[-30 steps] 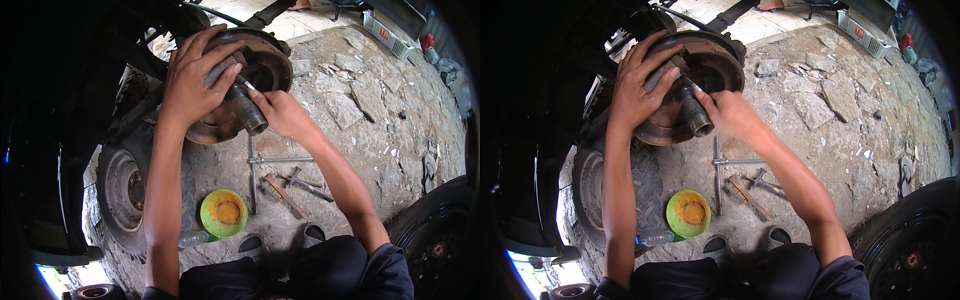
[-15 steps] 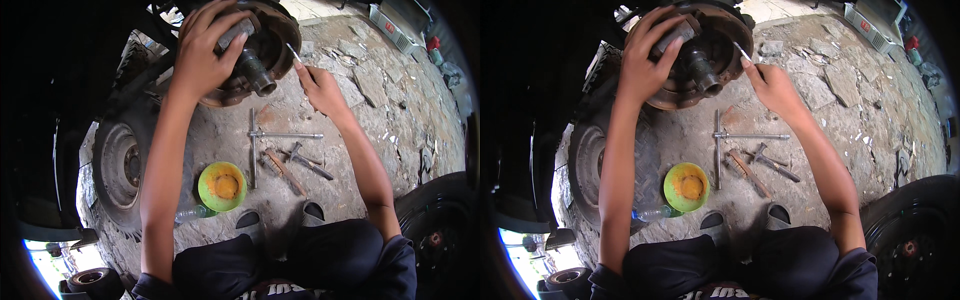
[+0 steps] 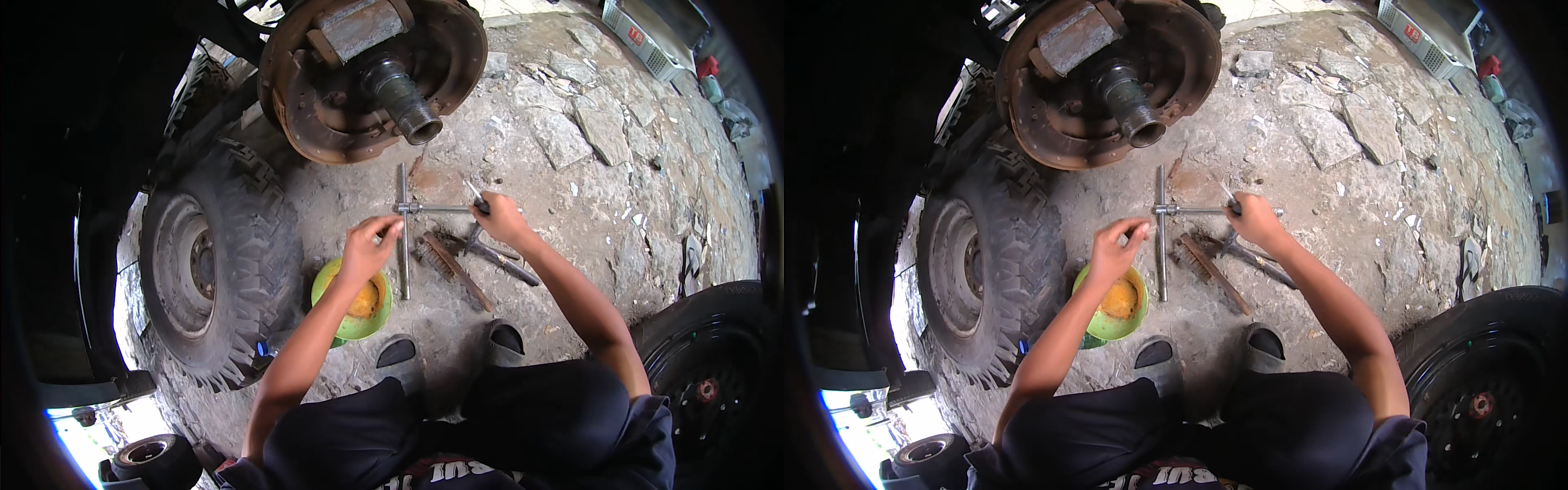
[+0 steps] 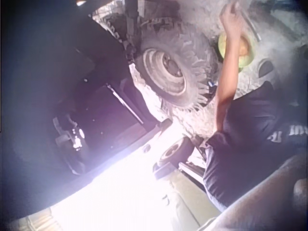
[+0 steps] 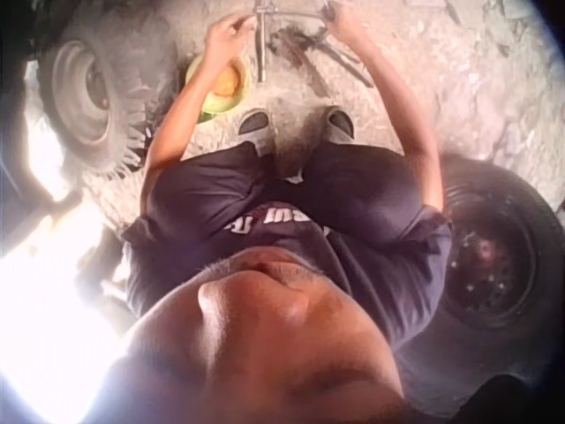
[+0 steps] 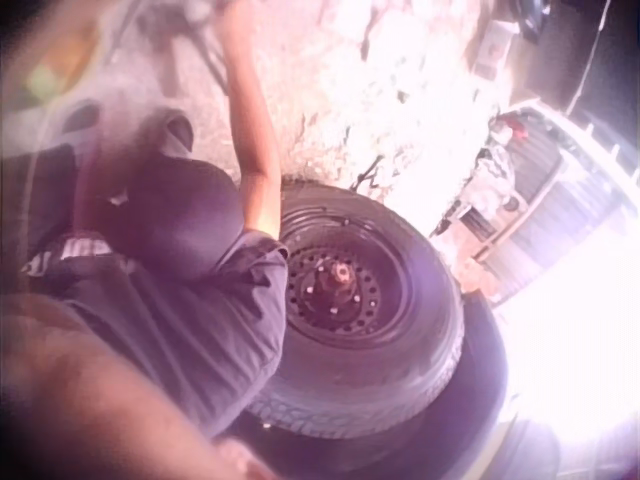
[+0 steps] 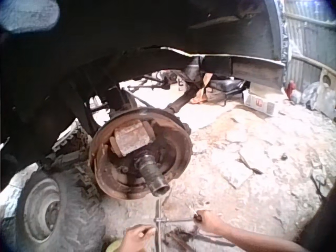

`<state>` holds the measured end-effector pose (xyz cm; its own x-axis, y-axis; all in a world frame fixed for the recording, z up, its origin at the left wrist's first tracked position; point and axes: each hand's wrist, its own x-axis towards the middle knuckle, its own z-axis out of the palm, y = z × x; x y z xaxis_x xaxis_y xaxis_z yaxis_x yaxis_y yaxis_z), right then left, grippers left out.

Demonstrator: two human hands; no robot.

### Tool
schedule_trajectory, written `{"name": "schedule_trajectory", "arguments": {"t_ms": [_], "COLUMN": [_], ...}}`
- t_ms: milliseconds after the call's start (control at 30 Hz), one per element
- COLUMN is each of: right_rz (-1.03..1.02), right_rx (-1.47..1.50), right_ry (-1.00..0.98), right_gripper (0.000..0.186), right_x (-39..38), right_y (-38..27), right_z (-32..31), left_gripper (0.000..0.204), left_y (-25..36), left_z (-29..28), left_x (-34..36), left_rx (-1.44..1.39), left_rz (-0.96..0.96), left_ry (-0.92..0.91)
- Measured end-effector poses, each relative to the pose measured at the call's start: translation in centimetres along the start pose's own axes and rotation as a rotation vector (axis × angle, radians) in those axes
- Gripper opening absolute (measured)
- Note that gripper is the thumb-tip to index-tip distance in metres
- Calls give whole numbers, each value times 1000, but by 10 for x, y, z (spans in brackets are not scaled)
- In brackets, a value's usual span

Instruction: The person uses a screwdriver and a hammer to manipulate a spring and other components on a vehicle brake assembly.

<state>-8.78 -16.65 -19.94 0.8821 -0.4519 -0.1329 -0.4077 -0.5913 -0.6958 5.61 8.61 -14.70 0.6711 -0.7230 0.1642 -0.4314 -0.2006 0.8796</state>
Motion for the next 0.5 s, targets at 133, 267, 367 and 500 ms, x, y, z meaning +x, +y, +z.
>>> {"name": "schedule_trajectory", "arguments": {"t_ms": [133, 267, 367, 500], "right_rz": [-318, -371, -359, -378], "right_rx": [-201, -469, -613, -666], "right_ry": [136, -45, -118, -128], "right_gripper": [25, 42, 38, 35], "right_x": [71, 124, 138, 146], "right_y": [29, -8, -11, -6], "right_z": [47, 59, 70, 77], "left_gripper": [19, 17, 17, 19], "left_y": [-37, -59, -64, -76], "left_z": [12, 13, 17, 15], "left_x": [27, 34, 28, 23], "left_rx": [-26, -81, -124, -137], "left_rz": [-137, -188, -226, -305], "left_ry": [-33, -20, -59, -126]}}
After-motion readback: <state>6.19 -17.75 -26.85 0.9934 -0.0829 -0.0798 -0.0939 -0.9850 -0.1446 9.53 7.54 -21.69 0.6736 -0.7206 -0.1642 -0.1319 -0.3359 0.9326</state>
